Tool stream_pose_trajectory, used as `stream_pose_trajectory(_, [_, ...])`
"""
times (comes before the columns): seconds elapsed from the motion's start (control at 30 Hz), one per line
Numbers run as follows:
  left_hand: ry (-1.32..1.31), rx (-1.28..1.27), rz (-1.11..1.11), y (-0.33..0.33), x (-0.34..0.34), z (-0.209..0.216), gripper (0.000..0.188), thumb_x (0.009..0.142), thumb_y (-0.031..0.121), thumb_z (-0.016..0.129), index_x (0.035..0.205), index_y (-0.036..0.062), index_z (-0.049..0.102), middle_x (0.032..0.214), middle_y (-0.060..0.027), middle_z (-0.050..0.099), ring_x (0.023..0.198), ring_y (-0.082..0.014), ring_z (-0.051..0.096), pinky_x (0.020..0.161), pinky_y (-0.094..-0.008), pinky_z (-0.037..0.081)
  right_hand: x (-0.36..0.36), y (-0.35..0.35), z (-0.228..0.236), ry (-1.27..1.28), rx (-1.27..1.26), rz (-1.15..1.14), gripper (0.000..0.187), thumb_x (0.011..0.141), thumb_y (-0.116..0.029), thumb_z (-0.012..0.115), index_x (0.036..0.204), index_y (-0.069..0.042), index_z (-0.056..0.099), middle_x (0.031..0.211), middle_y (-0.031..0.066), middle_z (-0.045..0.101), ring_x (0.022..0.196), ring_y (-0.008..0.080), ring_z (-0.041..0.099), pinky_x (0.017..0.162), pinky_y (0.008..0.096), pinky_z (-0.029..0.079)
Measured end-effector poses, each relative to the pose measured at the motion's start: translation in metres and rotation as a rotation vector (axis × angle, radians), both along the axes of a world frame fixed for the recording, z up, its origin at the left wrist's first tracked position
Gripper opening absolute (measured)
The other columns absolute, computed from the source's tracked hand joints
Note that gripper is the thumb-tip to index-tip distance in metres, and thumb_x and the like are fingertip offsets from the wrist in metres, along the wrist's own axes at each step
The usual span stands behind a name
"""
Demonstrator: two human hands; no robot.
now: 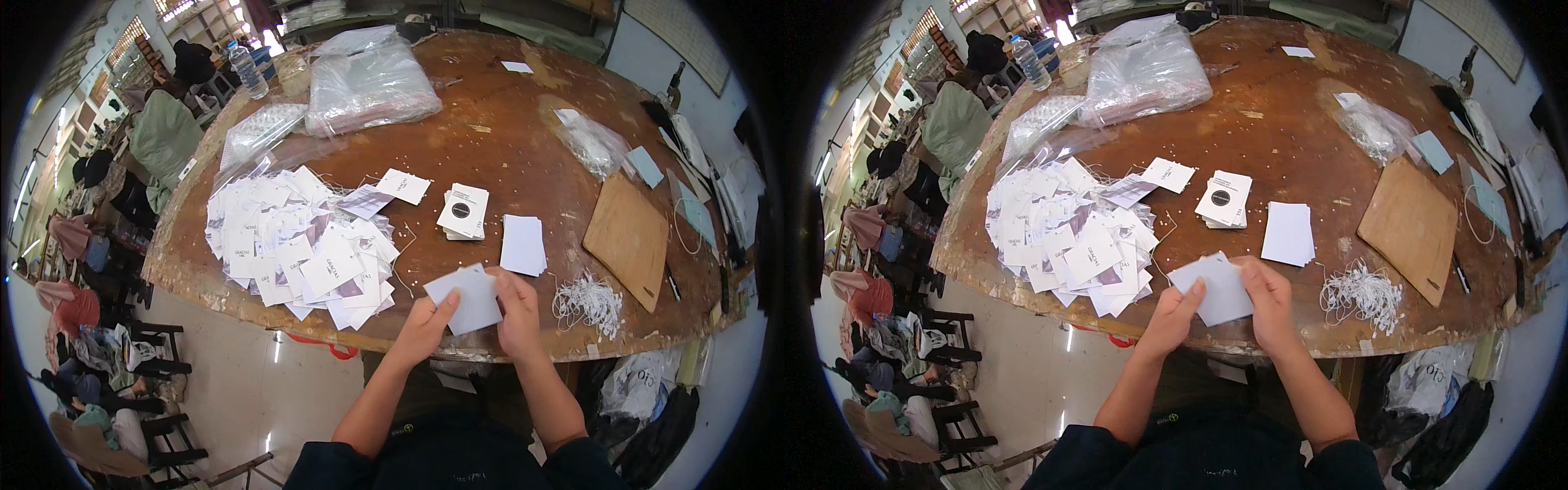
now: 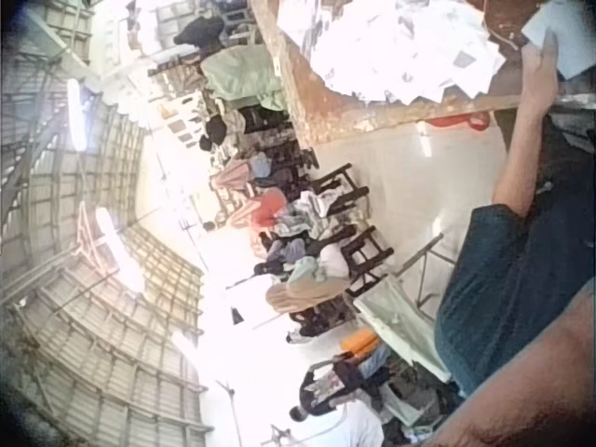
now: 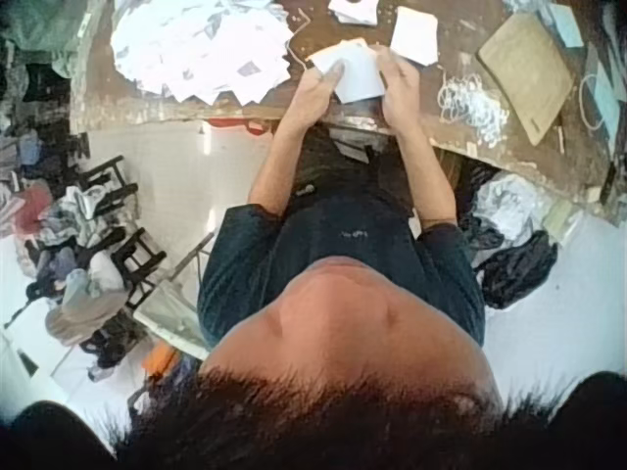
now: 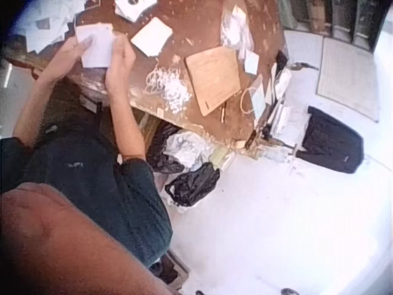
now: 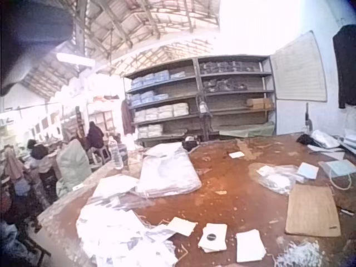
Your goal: The person repeatedly picks up small white cards and thin white strings from a wooden table, inserts the strings into the cards, and places the assembled units into a growing stack. The person handles the cards and strings by hand throughout the clip.
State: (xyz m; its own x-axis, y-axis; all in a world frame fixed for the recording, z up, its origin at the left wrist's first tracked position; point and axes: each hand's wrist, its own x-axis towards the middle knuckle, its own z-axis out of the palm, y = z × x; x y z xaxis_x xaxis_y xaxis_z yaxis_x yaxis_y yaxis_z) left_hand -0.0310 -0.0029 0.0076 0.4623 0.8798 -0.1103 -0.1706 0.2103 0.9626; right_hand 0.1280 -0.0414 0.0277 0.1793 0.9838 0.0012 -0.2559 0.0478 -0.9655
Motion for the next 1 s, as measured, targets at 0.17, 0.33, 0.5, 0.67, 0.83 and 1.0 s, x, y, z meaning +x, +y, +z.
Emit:
stream_pose_trajectory(0.17, [0.146,0.196,0.085,0.001,0.002,-0.001,0.035,0.103,0.026,0.051,0.113,-0.0053,0.063,0.097,-0.0044,0.068,0.088,-0.0086,0.059,0.078,-0.0266,0.048,0.000,0.003,0.000,-0.031,0.016,-0.100,0.031,0.105,-0.025,0.046,0.104,0.001,0.063,0.086,-0.0007,0.061,0.078,0.0052,0.054,0.070,0.0216,0.043])
stream_pose_trajectory(0.33, [0.205,0.229,0.134,-0.001,0.007,0.003,0.031,0.099,0.020,0.059,0.118,-0.0038,0.062,0.105,-0.0066,0.068,0.092,-0.0101,0.061,0.081,-0.0272,0.049,-0.012,0.000,0.005,-0.099,0.038,-0.041,0.024,0.103,-0.020,0.051,0.107,0.001,0.062,0.090,0.0004,0.063,0.080,0.0043,0.055,0.070,0.0225,0.046])
stream_pose_trajectory(0.5, [-0.073,0.122,0.190,-0.002,0.013,0.005,0.031,0.096,0.013,0.064,0.120,-0.0077,0.060,0.107,-0.0095,0.068,0.093,-0.0104,0.062,0.081,-0.0259,0.051,-0.011,0.002,0.004,0.028,-0.015,-0.045,0.022,0.103,-0.019,0.052,0.109,0.000,0.061,0.092,0.0005,0.063,0.082,0.0042,0.056,0.072,0.0227,0.048])
stream_pose_trajectory(0.67, [-0.085,0.078,0.172,-0.002,0.012,0.007,0.030,0.096,0.011,0.064,0.118,-0.0086,0.061,0.106,-0.0092,0.068,0.092,-0.0098,0.062,0.079,-0.0253,0.051,-0.010,0.005,0.002,0.094,-0.005,-0.067,0.025,0.103,-0.022,0.050,0.107,0.000,0.063,0.091,0.0004,0.063,0.081,0.0042,0.056,0.071,0.0217,0.047])
stream_pose_trajectory(0.83, [-0.081,0.087,0.118,-0.002,0.007,0.005,0.030,0.096,0.011,0.064,0.119,-0.0080,0.061,0.105,-0.0086,0.068,0.089,-0.0097,0.063,0.077,-0.0247,0.051,-0.009,0.005,0.003,0.075,-0.050,-0.081,0.026,0.103,-0.023,0.049,0.105,-0.001,0.063,0.091,0.0004,0.062,0.081,0.0042,0.055,0.071,0.0225,0.046])
stream_pose_trajectory(1.0, [-0.052,0.056,0.100,-0.001,0.001,0.002,0.029,0.096,0.010,0.064,0.119,-0.0075,0.062,0.103,-0.0080,0.068,0.088,-0.0090,0.063,0.077,-0.0246,0.051,-0.007,0.007,-0.001,0.089,-0.007,-0.040,0.027,0.103,-0.023,0.049,0.105,-0.001,0.063,0.090,-0.0002,0.062,0.081,0.0043,0.055,0.072,0.0225,0.046])
